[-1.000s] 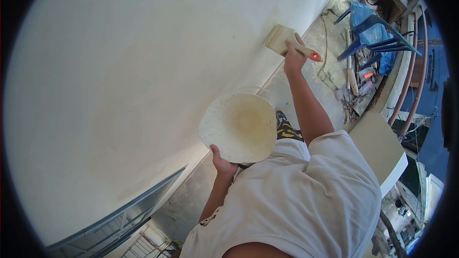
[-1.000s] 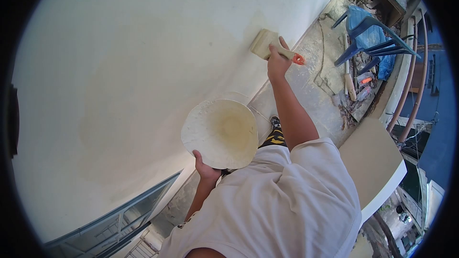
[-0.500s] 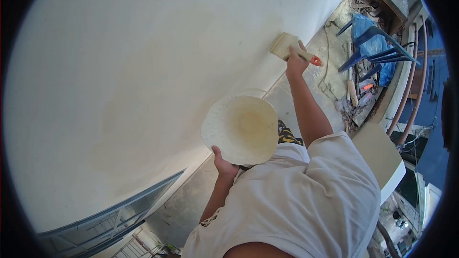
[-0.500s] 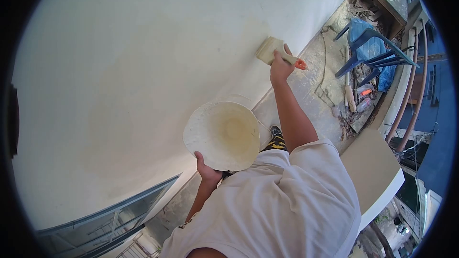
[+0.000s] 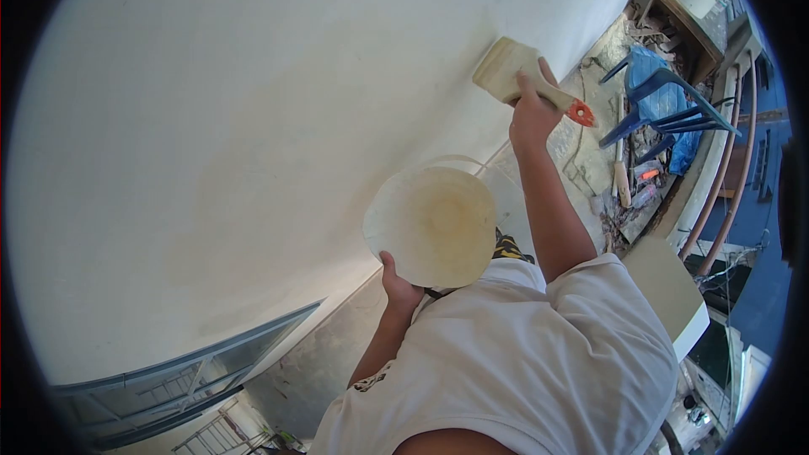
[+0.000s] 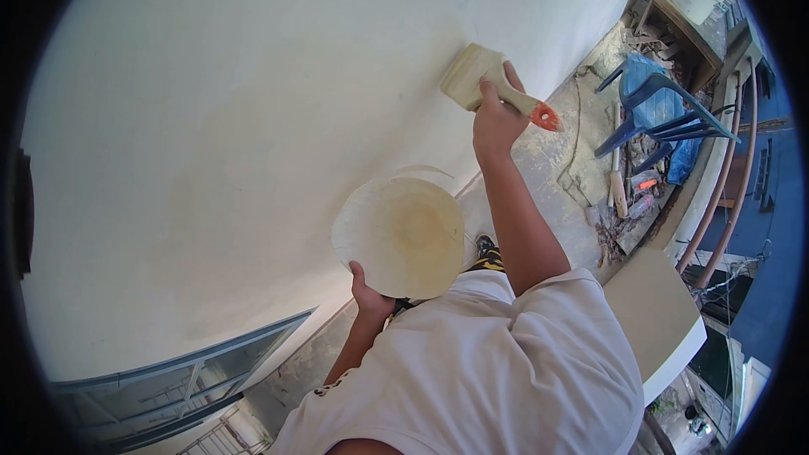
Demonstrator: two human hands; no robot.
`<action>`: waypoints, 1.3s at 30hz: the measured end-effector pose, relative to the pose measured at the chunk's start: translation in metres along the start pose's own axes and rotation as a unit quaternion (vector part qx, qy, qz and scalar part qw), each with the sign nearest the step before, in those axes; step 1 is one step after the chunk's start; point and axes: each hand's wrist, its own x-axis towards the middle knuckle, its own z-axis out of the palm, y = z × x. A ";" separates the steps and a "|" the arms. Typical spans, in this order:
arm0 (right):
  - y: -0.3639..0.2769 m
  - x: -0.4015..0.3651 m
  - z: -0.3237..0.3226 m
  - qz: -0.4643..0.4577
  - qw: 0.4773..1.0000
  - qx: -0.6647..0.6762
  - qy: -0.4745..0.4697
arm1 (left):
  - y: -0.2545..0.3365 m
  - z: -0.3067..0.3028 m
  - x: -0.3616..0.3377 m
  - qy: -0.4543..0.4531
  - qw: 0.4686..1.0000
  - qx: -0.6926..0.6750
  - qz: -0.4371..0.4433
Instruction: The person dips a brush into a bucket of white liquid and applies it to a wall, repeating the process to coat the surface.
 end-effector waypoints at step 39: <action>-0.022 -0.028 0.051 0.048 0.980 0.175 -0.079 | -0.003 -0.004 -0.006 0.017 1.000 -0.007 -0.023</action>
